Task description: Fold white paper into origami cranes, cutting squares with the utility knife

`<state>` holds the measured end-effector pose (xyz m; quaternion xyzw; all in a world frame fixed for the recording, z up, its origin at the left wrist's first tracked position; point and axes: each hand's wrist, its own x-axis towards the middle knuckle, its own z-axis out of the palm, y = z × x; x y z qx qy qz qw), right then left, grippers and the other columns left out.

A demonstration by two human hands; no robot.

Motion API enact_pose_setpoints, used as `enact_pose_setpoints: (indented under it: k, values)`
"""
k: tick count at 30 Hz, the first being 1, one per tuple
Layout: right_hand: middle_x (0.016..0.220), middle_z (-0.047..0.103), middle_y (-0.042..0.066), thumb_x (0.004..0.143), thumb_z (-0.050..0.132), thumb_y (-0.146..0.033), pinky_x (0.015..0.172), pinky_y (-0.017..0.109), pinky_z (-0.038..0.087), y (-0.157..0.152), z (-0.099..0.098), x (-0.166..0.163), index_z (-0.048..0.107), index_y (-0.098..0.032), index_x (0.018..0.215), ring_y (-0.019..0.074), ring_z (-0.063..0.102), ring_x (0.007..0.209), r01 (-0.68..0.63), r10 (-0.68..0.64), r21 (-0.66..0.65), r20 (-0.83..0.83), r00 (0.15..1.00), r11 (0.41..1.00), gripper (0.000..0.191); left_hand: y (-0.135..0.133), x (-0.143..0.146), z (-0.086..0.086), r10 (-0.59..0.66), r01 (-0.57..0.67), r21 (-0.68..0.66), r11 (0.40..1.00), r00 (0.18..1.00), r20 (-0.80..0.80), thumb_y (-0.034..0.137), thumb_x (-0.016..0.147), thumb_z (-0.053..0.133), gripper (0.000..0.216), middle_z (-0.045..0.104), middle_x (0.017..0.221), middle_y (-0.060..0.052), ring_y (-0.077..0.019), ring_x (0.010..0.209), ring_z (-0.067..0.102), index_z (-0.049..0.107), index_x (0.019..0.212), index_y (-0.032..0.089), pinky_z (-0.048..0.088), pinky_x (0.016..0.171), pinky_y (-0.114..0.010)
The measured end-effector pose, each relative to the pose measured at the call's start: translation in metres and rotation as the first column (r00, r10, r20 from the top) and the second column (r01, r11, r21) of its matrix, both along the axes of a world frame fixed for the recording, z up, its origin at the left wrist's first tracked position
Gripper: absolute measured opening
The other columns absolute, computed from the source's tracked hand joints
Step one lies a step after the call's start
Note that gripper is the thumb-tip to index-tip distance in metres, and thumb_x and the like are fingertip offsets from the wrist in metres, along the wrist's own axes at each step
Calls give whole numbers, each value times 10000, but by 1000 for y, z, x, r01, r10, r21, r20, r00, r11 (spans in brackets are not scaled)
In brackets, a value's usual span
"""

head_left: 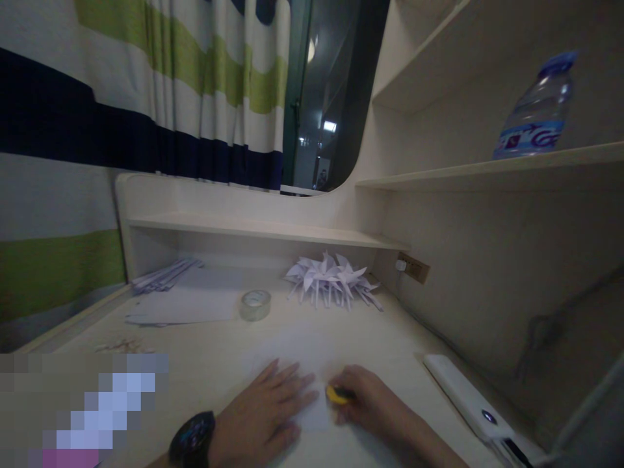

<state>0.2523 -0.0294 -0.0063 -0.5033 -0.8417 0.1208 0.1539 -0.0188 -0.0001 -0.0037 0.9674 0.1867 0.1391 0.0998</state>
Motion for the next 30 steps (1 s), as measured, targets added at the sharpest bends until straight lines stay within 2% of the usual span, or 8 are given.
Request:
enact_pose_setpoints:
  k: [4,8,12,18,25,30]
  values:
    - [898,608,44,809,664,-436,736,251,372,-3,-1,0,666,-203,955,197,547,857,-32,32,2,17,999,999,275,1,-1,-6,22,-23,-23,999,1000,-6,439,969,374,504,315,1496,-8,-313,1367,286,245,1453,376,210,1099,-587]
    - [929,568,46,856,592,-266,732,253,362,-12,-3,-2,654,-208,985,188,511,884,-28,26,35,58,998,999,154,0,-4,-10,58,-58,-22,998,998,1,442,974,361,510,320,1491,-13,-311,1368,283,227,1460,366,211,1103,-581]
    - [941,574,47,848,550,-175,751,265,367,-20,-6,-2,639,-210,1012,187,501,892,-29,26,71,46,999,997,189,0,-4,-8,61,-62,-23,998,998,-18,443,978,345,495,324,1492,-7,-322,1370,272,241,1456,370,209,1096,-600]
    - [973,618,64,863,558,-185,809,273,395,-22,-17,3,663,-231,1086,191,532,926,-35,44,107,-83,996,994,251,7,3,-10,16,-16,-17,1000,999,-38,442,975,347,483,318,1500,-15,-349,1378,240,265,1447,383,184,1083,-637]
    - [990,617,58,872,543,-151,773,312,383,-26,-24,6,595,-329,1210,204,520,899,-40,31,231,41,999,972,386,7,3,-17,41,-42,-17,999,997,-61,406,997,292,451,291,1512,13,-318,1394,207,247,1446,405,174,1099,-622]
    - [933,640,47,911,530,-176,721,296,376,-26,-31,5,642,-306,1122,189,519,843,-95,76,320,72,995,943,273,6,4,-18,58,-59,-18,998,997,-52,417,997,292,439,311,1505,25,-318,1391,218,277,1435,406,180,1098,-621]
